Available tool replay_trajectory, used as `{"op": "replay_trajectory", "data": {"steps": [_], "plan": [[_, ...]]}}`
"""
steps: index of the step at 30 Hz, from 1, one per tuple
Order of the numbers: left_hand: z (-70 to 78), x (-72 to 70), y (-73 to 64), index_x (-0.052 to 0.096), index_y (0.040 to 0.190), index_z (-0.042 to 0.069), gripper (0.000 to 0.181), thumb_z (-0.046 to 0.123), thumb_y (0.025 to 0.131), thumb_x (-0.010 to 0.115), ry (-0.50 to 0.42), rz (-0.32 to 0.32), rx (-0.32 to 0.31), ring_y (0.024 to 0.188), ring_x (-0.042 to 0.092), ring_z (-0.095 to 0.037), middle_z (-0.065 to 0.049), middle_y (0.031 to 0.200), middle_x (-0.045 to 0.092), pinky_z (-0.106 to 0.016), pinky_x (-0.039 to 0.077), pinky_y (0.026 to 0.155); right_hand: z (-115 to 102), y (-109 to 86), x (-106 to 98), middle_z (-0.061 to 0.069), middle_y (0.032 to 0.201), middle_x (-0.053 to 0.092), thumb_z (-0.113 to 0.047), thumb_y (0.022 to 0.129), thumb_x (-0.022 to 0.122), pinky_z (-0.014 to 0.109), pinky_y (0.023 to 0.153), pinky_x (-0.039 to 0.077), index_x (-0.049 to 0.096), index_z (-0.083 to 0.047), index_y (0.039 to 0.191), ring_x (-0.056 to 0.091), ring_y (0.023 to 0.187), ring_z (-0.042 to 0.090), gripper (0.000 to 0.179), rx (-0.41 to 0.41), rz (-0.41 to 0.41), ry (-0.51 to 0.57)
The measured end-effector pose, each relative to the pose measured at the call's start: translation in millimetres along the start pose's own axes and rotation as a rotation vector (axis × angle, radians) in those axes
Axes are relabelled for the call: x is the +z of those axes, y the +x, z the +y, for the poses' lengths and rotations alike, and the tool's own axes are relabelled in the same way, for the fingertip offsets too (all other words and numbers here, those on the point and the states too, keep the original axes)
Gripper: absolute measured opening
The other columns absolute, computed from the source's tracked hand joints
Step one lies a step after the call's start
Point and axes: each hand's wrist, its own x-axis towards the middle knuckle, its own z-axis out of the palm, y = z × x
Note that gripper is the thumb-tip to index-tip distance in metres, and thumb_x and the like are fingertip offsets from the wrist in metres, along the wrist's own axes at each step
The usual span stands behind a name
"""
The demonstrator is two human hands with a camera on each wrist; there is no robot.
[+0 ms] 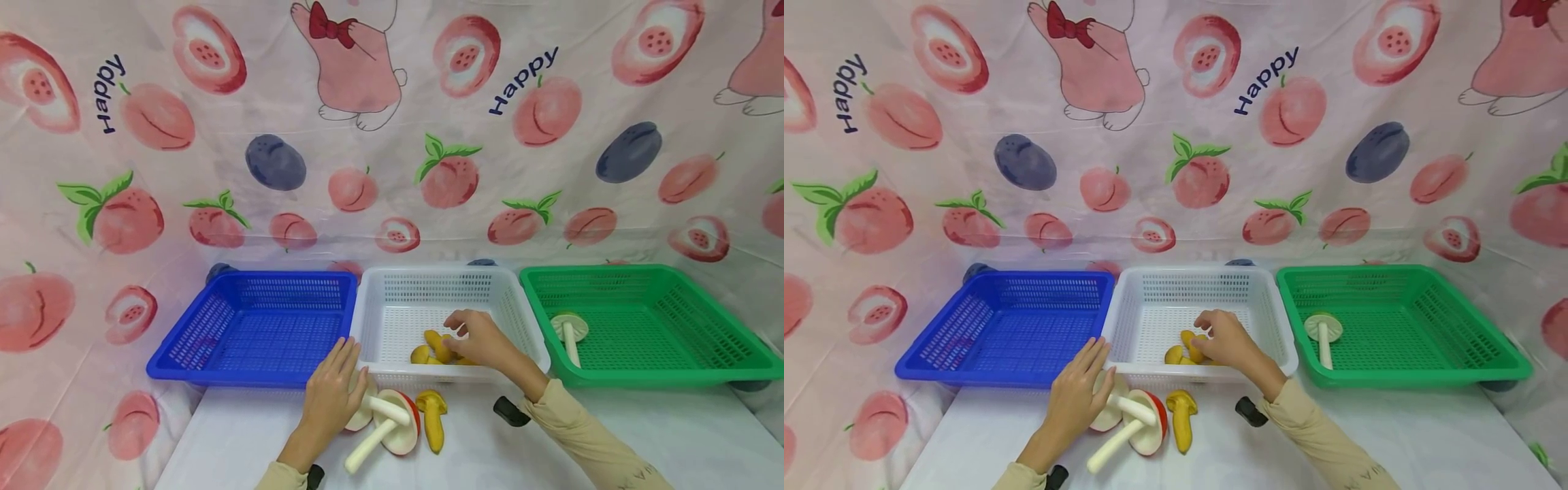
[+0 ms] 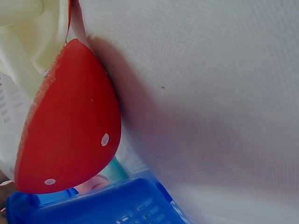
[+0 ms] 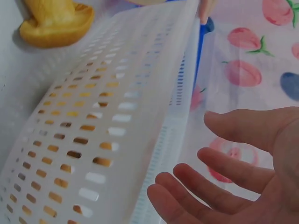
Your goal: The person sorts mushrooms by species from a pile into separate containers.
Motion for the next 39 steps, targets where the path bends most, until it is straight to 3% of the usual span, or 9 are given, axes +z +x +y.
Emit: {"op": "replay_trajectory", "data": {"steps": [10, 16, 22, 29, 39], "plan": [[-0.9, 1.1, -0.9, 0.057, 0.116, 0.002, 0.043, 0.027, 0.081, 0.054, -0.006, 0.006, 0.003, 0.116, 0.045, -0.028, -0.013, 0.122, 0.052, -0.046, 0.046, 0.079, -14, -16.2, 2, -0.002, 0.091, 0.06, -0.019, 0.072, 0.071, 0.028, 0.068, 0.048, 0.062, -0.013, 0.091, 0.056, 0.084, 0.021, 0.022, -0.074, 0.007, 0.018], [-1.8, 1.9, -1.1, 0.057, 0.116, 0.002, 0.043, 0.028, 0.082, 0.053, -0.001, 0.007, 0.005, 0.116, 0.044, -0.028, -0.012, 0.122, 0.052, -0.045, 0.045, 0.081, -19, -25.7, 3, -0.004, 0.088, 0.06, -0.017, 0.072, 0.071, 0.021, 0.064, 0.047, 0.062, -0.013, 0.09, 0.057, 0.079, 0.019, 0.021, -0.123, 0.006, 0.026], [-0.6, 0.6, -1.3, 0.057, 0.116, 0.002, 0.043, 0.028, 0.082, 0.053, -0.004, 0.011, 0.008, 0.116, 0.045, -0.028, -0.013, 0.122, 0.052, -0.046, 0.046, 0.08, -20, -35.0, 4, -0.007, 0.081, 0.058, -0.016, 0.072, 0.071, 0.022, 0.06, 0.047, 0.062, -0.014, 0.087, 0.055, 0.074, 0.017, 0.018, -0.197, -0.009, 0.033], [-0.3, 2.0, -1.4, 0.057, 0.115, 0.001, 0.043, 0.027, 0.081, 0.054, -0.009, 0.022, 0.013, 0.115, 0.046, -0.029, -0.013, 0.121, 0.053, -0.046, 0.046, 0.079, -21, -42.4, 9, -0.008, 0.086, 0.057, -0.015, 0.073, 0.07, 0.025, 0.059, 0.049, 0.061, -0.015, 0.091, 0.054, 0.077, 0.015, 0.02, -0.161, -0.059, 0.09], [-0.5, 1.1, -1.2, 0.057, 0.115, 0.001, 0.043, 0.027, 0.081, 0.054, -0.004, 0.018, 0.01, 0.115, 0.046, -0.028, -0.013, 0.121, 0.053, -0.046, 0.046, 0.08, -25, -50.6, 16, -0.006, 0.085, 0.058, -0.016, 0.075, 0.068, 0.021, 0.058, 0.048, 0.06, -0.014, 0.091, 0.055, 0.075, 0.016, 0.018, -0.214, -0.127, 0.11]]}}
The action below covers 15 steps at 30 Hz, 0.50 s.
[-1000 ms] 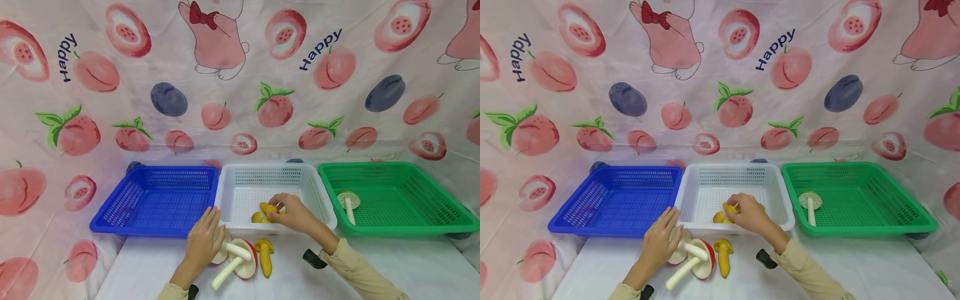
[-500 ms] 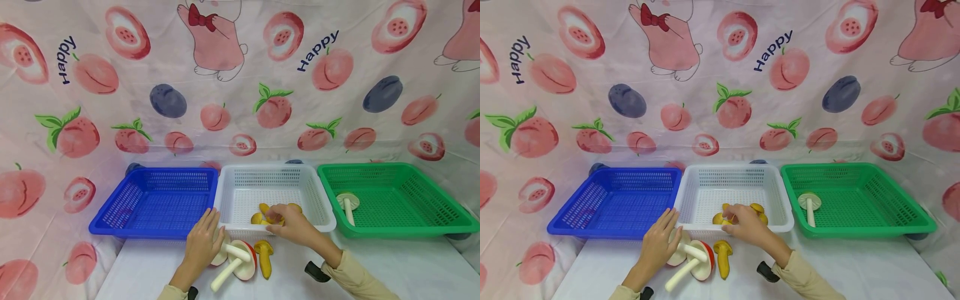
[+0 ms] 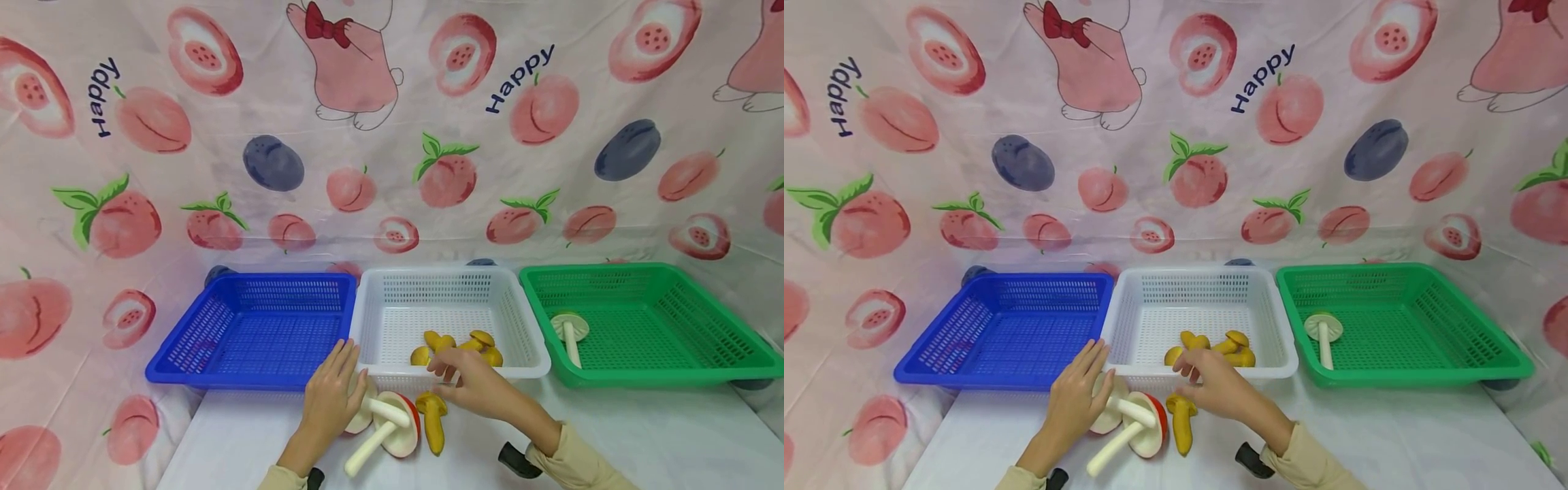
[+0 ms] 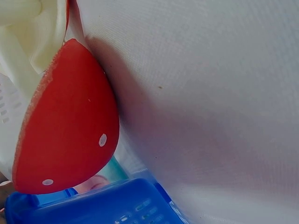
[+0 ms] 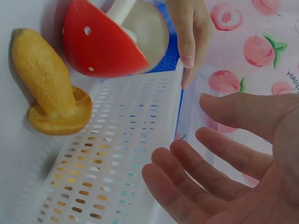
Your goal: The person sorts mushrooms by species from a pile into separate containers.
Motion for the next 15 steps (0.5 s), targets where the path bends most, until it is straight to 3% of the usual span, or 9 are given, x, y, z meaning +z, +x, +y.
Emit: {"op": "replay_trajectory", "data": {"steps": [9, 15], "plan": [[-0.1, 1.3, 0.2, 0.058, 0.114, 0.001, 0.042, 0.028, 0.082, 0.051, 0.003, 0.023, 0.015, 0.114, 0.047, -0.029, -0.013, 0.119, 0.054, -0.045, 0.046, 0.078, -1, -6.2, 9, -0.006, 0.089, 0.06, -0.022, 0.076, 0.067, 0.024, 0.066, 0.048, 0.061, -0.011, 0.096, 0.055, 0.081, 0.013, 0.023, 0.045, -0.096, -0.012], [-0.3, 0.3, 0.2, 0.057, 0.115, 0.001, 0.043, 0.028, 0.082, 0.052, 0.001, 0.006, 0.006, 0.115, 0.045, -0.028, -0.013, 0.121, 0.053, -0.045, 0.045, 0.081, 1, -9.3, 20, 0.001, 0.099, 0.062, -0.025, 0.078, 0.065, 0.034, 0.08, 0.046, 0.062, -0.007, 0.103, 0.056, 0.093, 0.018, 0.031, 0.065, -0.162, -0.128]]}}
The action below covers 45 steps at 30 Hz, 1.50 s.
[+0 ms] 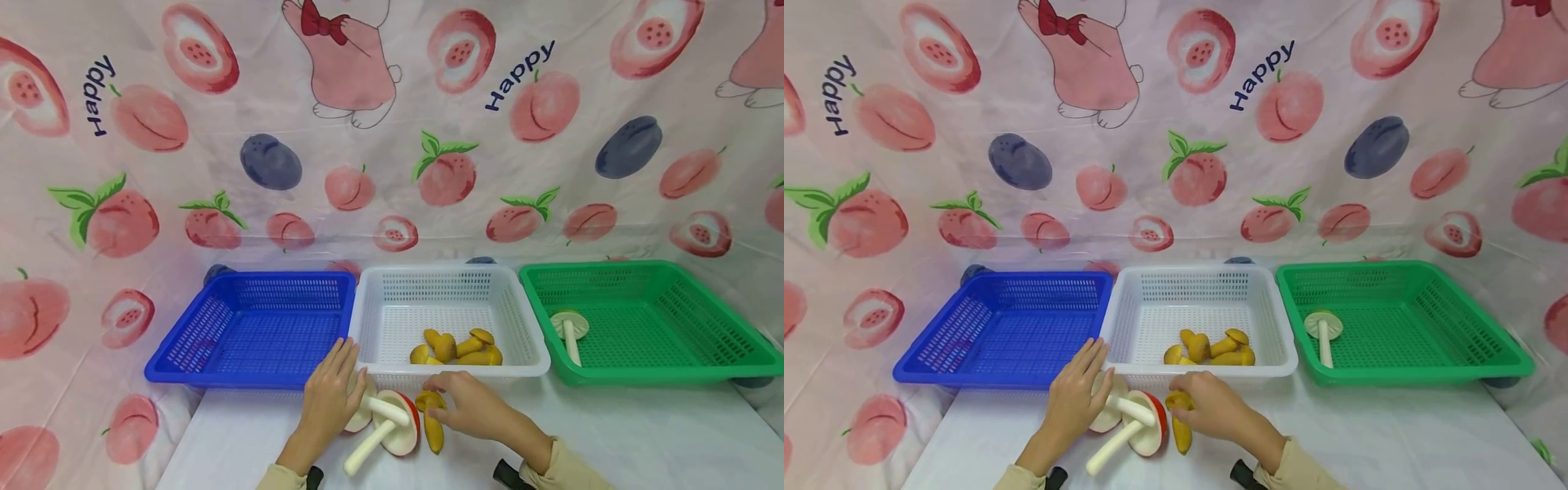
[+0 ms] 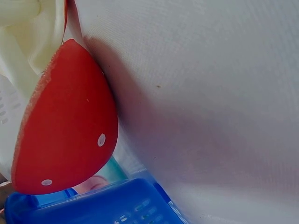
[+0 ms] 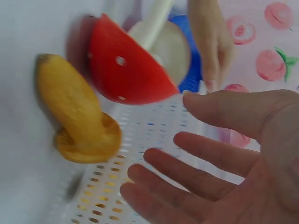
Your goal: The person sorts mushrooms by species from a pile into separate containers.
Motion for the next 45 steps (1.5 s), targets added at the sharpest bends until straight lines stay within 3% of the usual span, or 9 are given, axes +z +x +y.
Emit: {"op": "replay_trajectory", "data": {"steps": [4, 7, 13, 20, 24, 36, 45], "plan": [[-0.1, 0.2, -1.4, 0.057, 0.115, 0.001, 0.043, 0.027, 0.081, 0.053, -0.005, 0.0, -0.006, 0.116, 0.045, -0.028, -0.013, 0.121, 0.053, -0.046, 0.046, 0.08, 2, -1.7, 14, 0.003, 0.106, 0.06, -0.026, 0.077, 0.064, 0.038, 0.084, 0.045, 0.06, -0.005, 0.109, 0.054, 0.1, 0.02, 0.037, -0.007, 0.015, -0.12], [-0.2, 1.1, -2.3, 0.057, 0.115, 0.001, 0.043, 0.027, 0.082, 0.052, -0.005, -0.001, -0.008, 0.116, 0.044, -0.028, -0.013, 0.121, 0.053, -0.046, 0.046, 0.079, 8, -1.0, 24, 0.004, 0.107, 0.059, -0.025, 0.076, 0.065, 0.037, 0.082, 0.046, 0.059, -0.005, 0.11, 0.054, 0.099, 0.02, 0.039, -0.01, 0.047, -0.14], [0.1, 2.1, -2.7, 0.057, 0.115, 0.001, 0.043, 0.026, 0.081, 0.053, -0.01, 0.006, -0.005, 0.115, 0.045, -0.028, -0.013, 0.121, 0.053, -0.046, 0.046, 0.08, 23, 4.3, 38, 0.004, 0.105, 0.058, -0.022, 0.074, 0.066, 0.037, 0.082, 0.045, 0.06, -0.004, 0.107, 0.053, 0.096, 0.019, 0.038, 0.01, 0.074, -0.066], [-0.7, 1.1, -1.9, 0.058, 0.113, 0.0, 0.042, 0.026, 0.081, 0.053, -0.006, 0.026, -0.006, 0.114, 0.046, -0.029, -0.014, 0.12, 0.054, -0.047, 0.046, 0.078, 42, 9.6, 44, -0.001, 0.089, 0.058, -0.016, 0.074, 0.069, 0.026, 0.067, 0.047, 0.061, -0.004, 0.1, 0.053, 0.078, 0.013, 0.029, 0.011, 0.078, 0.162], [-1.7, 1.5, -1.2, 0.058, 0.114, 0.001, 0.042, 0.027, 0.082, 0.051, -0.002, 0.028, -0.005, 0.114, 0.046, -0.029, -0.013, 0.12, 0.054, -0.047, 0.046, 0.078, 48, 9.7, 44, 0.0, 0.089, 0.059, -0.016, 0.075, 0.069, 0.028, 0.066, 0.049, 0.061, -0.005, 0.095, 0.056, 0.078, 0.015, 0.024, 0.002, 0.08, 0.254], [-3.9, 2.0, -3.6, 0.057, 0.115, 0.001, 0.043, 0.029, 0.083, 0.049, 0.0, 0.017, -0.004, 0.115, 0.045, -0.028, -0.013, 0.121, 0.053, -0.047, 0.046, 0.078, 52, 3.2, 42, -0.004, 0.09, 0.06, -0.018, 0.076, 0.068, 0.03, 0.07, 0.049, 0.063, -0.01, 0.092, 0.055, 0.079, 0.013, 0.019, 0.048, 0.088, 0.279], [-1.9, 3.2, -2.7, 0.058, 0.114, 0.001, 0.043, 0.029, 0.083, 0.05, -0.003, 0.023, 0.004, 0.115, 0.045, -0.028, -0.013, 0.121, 0.053, -0.046, 0.046, 0.078, 45, -10.6, 25, -0.004, 0.092, 0.061, -0.024, 0.078, 0.066, 0.03, 0.068, 0.05, 0.063, -0.008, 0.098, 0.055, 0.078, 0.011, 0.026, 0.056, 0.098, 0.26]]}}
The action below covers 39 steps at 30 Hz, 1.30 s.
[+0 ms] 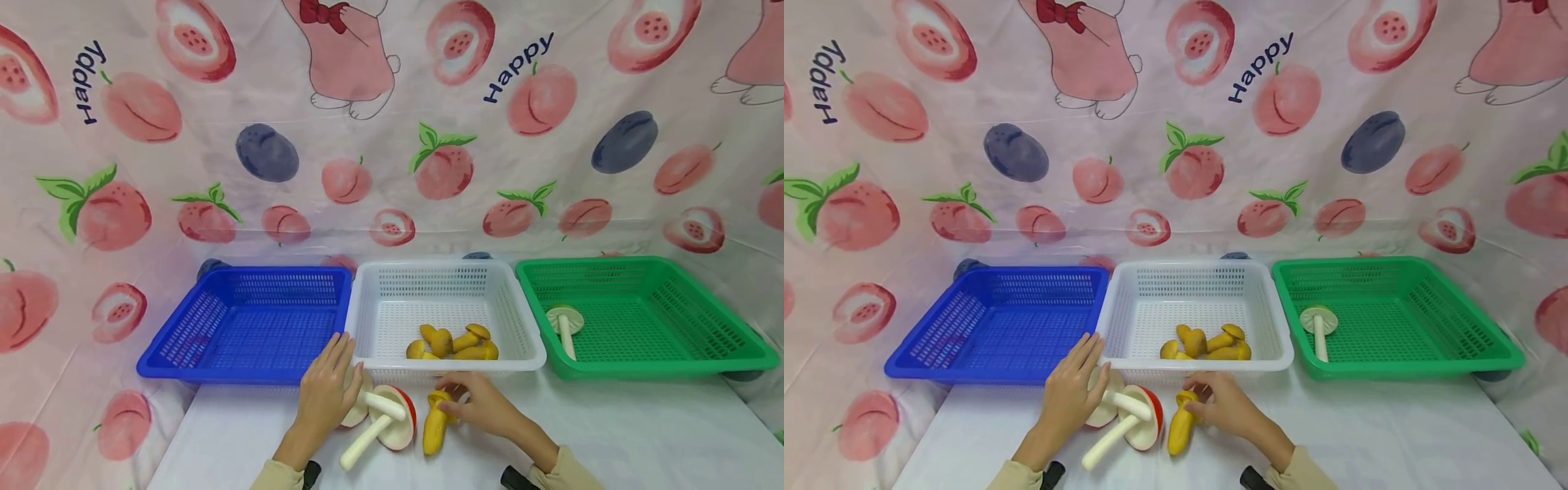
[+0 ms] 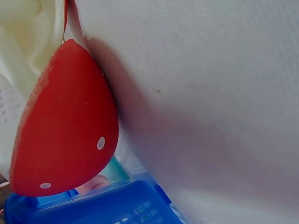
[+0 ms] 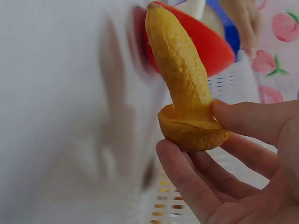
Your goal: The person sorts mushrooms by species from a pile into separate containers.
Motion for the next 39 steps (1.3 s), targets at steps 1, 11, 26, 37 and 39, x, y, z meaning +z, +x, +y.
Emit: {"op": "replay_trajectory", "data": {"steps": [1, 11, 26, 37, 39], "plan": [[0.2, -0.1, 0.4, 0.058, 0.115, 0.001, 0.043, 0.029, 0.083, 0.049, 0.002, -0.002, 0.0, 0.115, 0.045, -0.028, -0.013, 0.121, 0.053, -0.046, 0.046, 0.078, -2, -1.1, -2, -0.004, 0.093, 0.061, -0.025, 0.078, 0.066, 0.029, 0.068, 0.05, 0.062, -0.008, 0.099, 0.056, 0.078, 0.011, 0.027, -0.004, -0.002, 0.0], [0.7, -0.1, 1.2, 0.058, 0.114, 0.001, 0.042, 0.028, 0.083, 0.05, 0.001, 0.011, 0.002, 0.114, 0.046, -0.028, -0.013, 0.12, 0.054, -0.046, 0.046, 0.077, -24, -6.8, -18, -0.008, 0.088, 0.06, -0.029, 0.078, 0.065, 0.024, 0.061, 0.049, 0.062, -0.014, 0.097, 0.055, 0.076, 0.008, 0.024, -0.01, -0.061, 0.032], [1.3, 0.8, 1.8, 0.059, 0.113, 0.0, 0.042, 0.03, 0.084, 0.047, -0.004, 0.014, 0.004, 0.114, 0.047, -0.029, -0.014, 0.119, 0.054, -0.047, 0.046, 0.077, -48, 1.8, -37, -0.009, 0.084, 0.06, -0.03, 0.077, 0.066, 0.023, 0.057, 0.049, 0.062, -0.017, 0.095, 0.054, 0.076, 0.009, 0.023, -0.109, 0.024, 0.005], [0.5, 1.2, 0.7, 0.058, 0.114, 0.0, 0.043, 0.03, 0.084, 0.048, -0.003, -0.009, -0.002, 0.115, 0.045, -0.028, -0.014, 0.121, 0.053, -0.046, 0.046, 0.079, -59, 17.2, -48, -0.007, 0.081, 0.061, -0.019, 0.074, 0.07, 0.024, 0.056, 0.05, 0.063, -0.013, 0.093, 0.056, 0.073, 0.01, 0.021, -0.2, 0.113, 0.001], [0.3, 0.9, 0.7, 0.058, 0.114, 0.0, 0.043, 0.029, 0.084, 0.049, -0.001, -0.01, -0.002, 0.116, 0.045, -0.028, -0.013, 0.121, 0.053, -0.046, 0.046, 0.079, -62, 21.1, -50, -0.007, 0.081, 0.061, -0.018, 0.074, 0.07, 0.024, 0.057, 0.05, 0.064, -0.013, 0.093, 0.056, 0.072, 0.009, 0.02, -0.207, 0.137, -0.019]]}}
